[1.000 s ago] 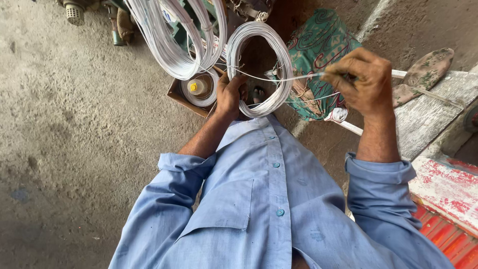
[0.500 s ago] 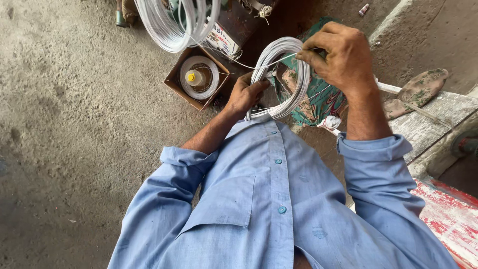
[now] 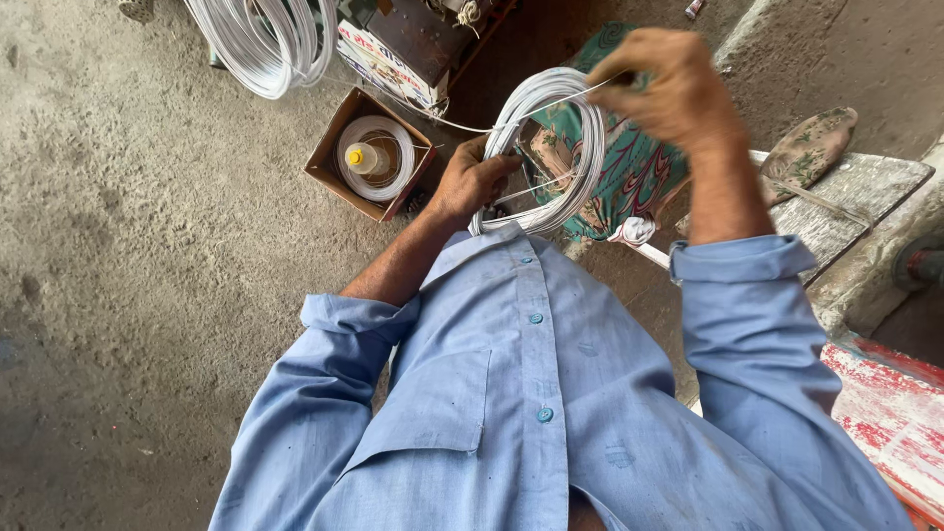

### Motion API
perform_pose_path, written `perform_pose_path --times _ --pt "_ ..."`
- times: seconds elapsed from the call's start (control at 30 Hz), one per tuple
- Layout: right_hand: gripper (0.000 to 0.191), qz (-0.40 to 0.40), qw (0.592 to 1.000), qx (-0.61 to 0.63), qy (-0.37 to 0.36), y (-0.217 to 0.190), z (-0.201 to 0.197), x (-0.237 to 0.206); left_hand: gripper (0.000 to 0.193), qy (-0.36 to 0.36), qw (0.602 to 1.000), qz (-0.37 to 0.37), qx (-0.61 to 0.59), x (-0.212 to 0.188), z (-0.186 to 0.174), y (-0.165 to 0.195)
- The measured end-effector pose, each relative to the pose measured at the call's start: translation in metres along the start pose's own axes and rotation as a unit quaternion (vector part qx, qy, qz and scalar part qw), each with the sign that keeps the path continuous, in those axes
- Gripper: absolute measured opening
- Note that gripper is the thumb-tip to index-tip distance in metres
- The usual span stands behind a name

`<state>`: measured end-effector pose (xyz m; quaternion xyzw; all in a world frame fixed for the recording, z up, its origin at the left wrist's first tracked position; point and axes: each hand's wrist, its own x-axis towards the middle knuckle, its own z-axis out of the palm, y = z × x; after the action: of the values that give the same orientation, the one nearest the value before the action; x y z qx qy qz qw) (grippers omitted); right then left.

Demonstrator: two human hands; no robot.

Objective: The person winds white wire from a large green spool onto a smaller spool using a hand-cranked wooden winder. They repeatedly pull the wire, rotate the crank, and adjust the wire to keep it aligned on the small spool. The person also uses a wrench to tighten the winder mechanism and scissors to cut the wire.

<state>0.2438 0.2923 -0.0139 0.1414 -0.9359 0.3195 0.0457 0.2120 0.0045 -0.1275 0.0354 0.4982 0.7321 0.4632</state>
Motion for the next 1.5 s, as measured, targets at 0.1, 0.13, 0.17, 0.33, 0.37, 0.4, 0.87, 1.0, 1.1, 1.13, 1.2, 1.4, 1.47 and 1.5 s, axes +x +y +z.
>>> perform_pose_path --times 0.1,0.13,0.17,0.33,0.37,0.4,0.87,1.0,1.1,1.13,1.2,1.4,1.47,1.5 --pt "0.018 0.088 0.979 0.179 0.032 0.013 -0.016 -0.02 0.015 -0.004 1.0 0.008 0.018 -0.003 -0.008 0.005" --pt "0.018 0.107 0.965 0.236 0.047 0.014 -0.017 -0.022 0.015 -0.006 1.0 0.01 0.016 -0.004 -0.008 0.008" --pt "0.018 0.125 0.946 0.292 0.062 0.012 -0.017 -0.022 0.016 -0.01 1.0 0.013 0.014 -0.004 -0.006 0.01" --pt "0.016 0.102 0.979 0.137 0.107 -0.016 0.015 0.004 0.017 -0.013 0.998 0.02 0.063 -0.006 0.017 0.018" --pt "0.015 0.083 0.986 0.095 0.106 -0.021 0.021 0.009 0.017 -0.015 0.996 0.025 0.08 -0.006 0.022 0.019" --pt "0.017 0.053 0.99 0.056 0.117 -0.026 0.027 0.013 0.017 -0.016 0.995 0.03 0.096 -0.007 0.027 0.02" --pt "0.044 -0.013 0.997 0.056 0.054 -0.017 0.027 0.014 0.013 -0.008 0.999 0.029 0.025 -0.001 0.04 0.017" --pt "0.061 -0.01 0.998 -0.002 0.058 -0.04 0.02 0.005 0.028 0.034 0.993 0.061 0.1 -0.006 0.04 0.012" --pt "0.038 -0.008 0.987 -0.031 0.16 -0.057 0.033 0.012 0.045 0.056 0.947 0.155 0.278 -0.018 0.042 0.019" --pt "0.035 -0.013 0.986 -0.046 0.163 -0.061 0.035 0.012 0.048 0.052 0.935 0.146 0.319 -0.027 0.039 0.024" --pt "0.031 -0.025 0.983 -0.067 0.17 -0.068 0.041 0.014 0.057 0.038 0.906 0.125 0.403 -0.046 0.023 0.042" --pt "0.029 -0.049 0.967 -0.08 0.238 -0.069 0.035 0.021 0.045 0.202 0.882 0.146 0.399 -0.101 -0.077 0.127" --pt "0.026 -0.053 0.957 -0.102 0.265 -0.069 0.032 0.024 0.038 0.334 0.827 0.298 0.341 -0.095 -0.117 0.166" --pt "0.026 -0.048 0.956 -0.11 0.267 -0.07 0.032 0.025 0.048 0.351 0.806 0.344 0.331 -0.088 -0.136 0.186"
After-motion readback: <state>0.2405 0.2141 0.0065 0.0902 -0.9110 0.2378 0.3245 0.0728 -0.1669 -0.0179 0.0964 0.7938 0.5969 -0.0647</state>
